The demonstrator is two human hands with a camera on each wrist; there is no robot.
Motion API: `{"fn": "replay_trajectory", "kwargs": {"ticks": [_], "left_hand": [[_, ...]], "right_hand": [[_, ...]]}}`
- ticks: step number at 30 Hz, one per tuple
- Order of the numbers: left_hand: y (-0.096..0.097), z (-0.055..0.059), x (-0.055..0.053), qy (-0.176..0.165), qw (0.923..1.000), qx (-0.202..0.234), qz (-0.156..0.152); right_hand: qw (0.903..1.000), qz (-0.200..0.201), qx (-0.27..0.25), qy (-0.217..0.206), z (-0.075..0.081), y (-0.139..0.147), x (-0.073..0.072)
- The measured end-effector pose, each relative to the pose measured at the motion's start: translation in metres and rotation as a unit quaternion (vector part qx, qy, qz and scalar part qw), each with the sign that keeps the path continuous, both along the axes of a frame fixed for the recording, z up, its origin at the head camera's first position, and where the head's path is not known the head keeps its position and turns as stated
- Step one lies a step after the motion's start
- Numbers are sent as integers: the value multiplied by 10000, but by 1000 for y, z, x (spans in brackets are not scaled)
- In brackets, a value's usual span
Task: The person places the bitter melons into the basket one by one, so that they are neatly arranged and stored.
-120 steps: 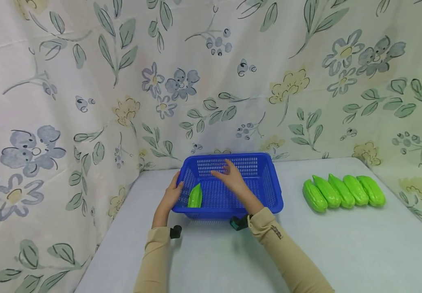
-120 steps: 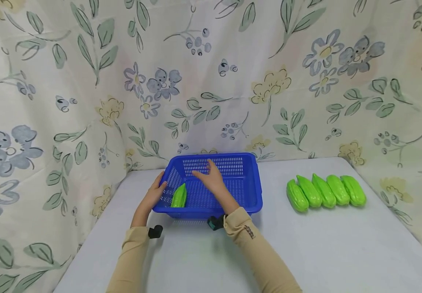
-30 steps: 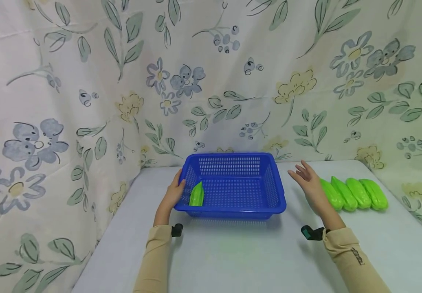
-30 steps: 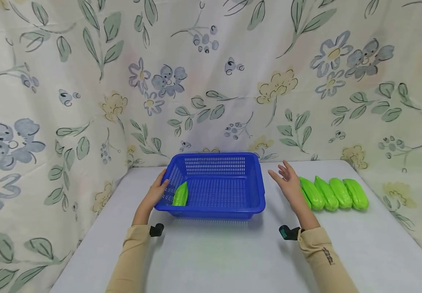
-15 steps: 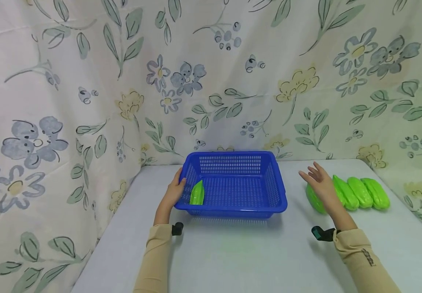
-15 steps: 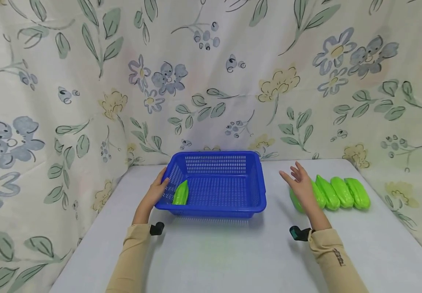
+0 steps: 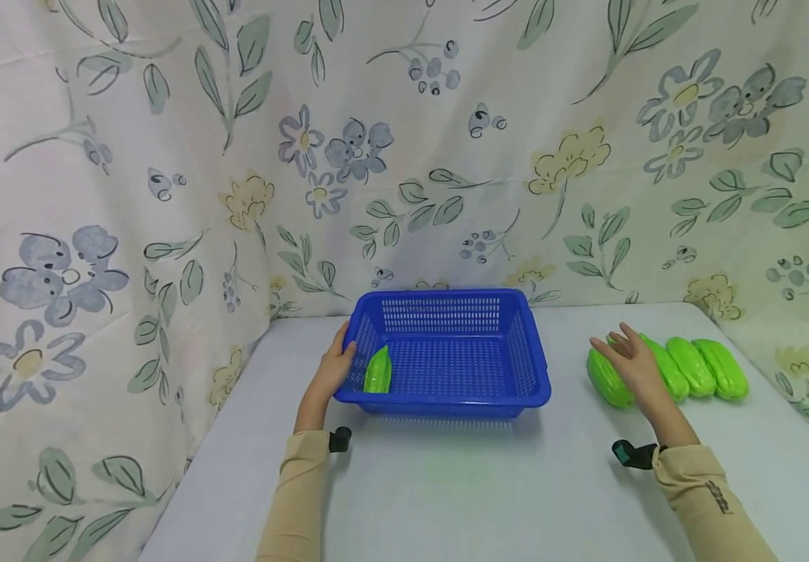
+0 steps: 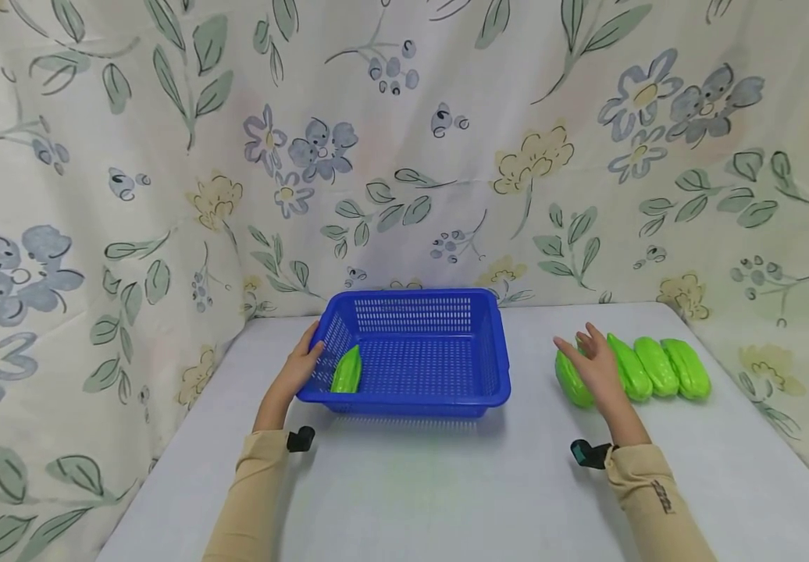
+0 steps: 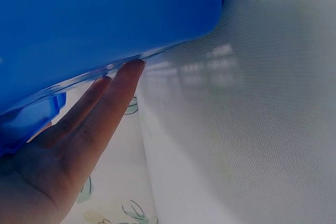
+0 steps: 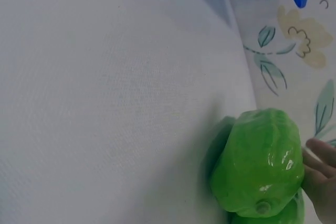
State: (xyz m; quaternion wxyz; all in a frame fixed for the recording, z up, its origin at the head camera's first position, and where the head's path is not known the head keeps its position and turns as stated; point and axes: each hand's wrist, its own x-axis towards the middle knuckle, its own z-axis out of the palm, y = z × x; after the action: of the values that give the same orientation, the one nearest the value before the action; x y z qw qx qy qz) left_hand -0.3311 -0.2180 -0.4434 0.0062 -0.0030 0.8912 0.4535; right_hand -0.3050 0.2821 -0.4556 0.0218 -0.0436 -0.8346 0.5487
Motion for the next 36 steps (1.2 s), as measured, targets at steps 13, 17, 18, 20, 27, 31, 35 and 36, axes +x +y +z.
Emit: {"fn": "replay_trajectory", "kwargs": {"ticks": [13,17,18,20,27,31,35,36], "left_hand": [[-1,0,1,-17,10000,-91,0],[-1,0,0,-13,9999,-101,-6],[-1,0,0,-21,10000,-95,-4],[-1,0,-1,-37,10000,-78,-6],[-2,-2,-1,-66,10000,-60,4],[-1,-2,-1,-33,10000,-28,-6],[-1,-2,-1,14,10000,-24,-15],[-1,-2,-1,17,10000,-21,-13]], "right_hand": [[9999,37,-94,-92,-7,4,3],[9998,48,-203,-63,-11,3,3],[9997,35,-244,-41,-12,3,2],[9996,30,-273,-32,-14,3,2],[9990,245,-77,-376,-27,0,1],[9983,394,276,-344,-36,-2,0],[9980,465,385,-168,-42,-2,0],[9982,460,362,-156,-42,-3,0]]}}
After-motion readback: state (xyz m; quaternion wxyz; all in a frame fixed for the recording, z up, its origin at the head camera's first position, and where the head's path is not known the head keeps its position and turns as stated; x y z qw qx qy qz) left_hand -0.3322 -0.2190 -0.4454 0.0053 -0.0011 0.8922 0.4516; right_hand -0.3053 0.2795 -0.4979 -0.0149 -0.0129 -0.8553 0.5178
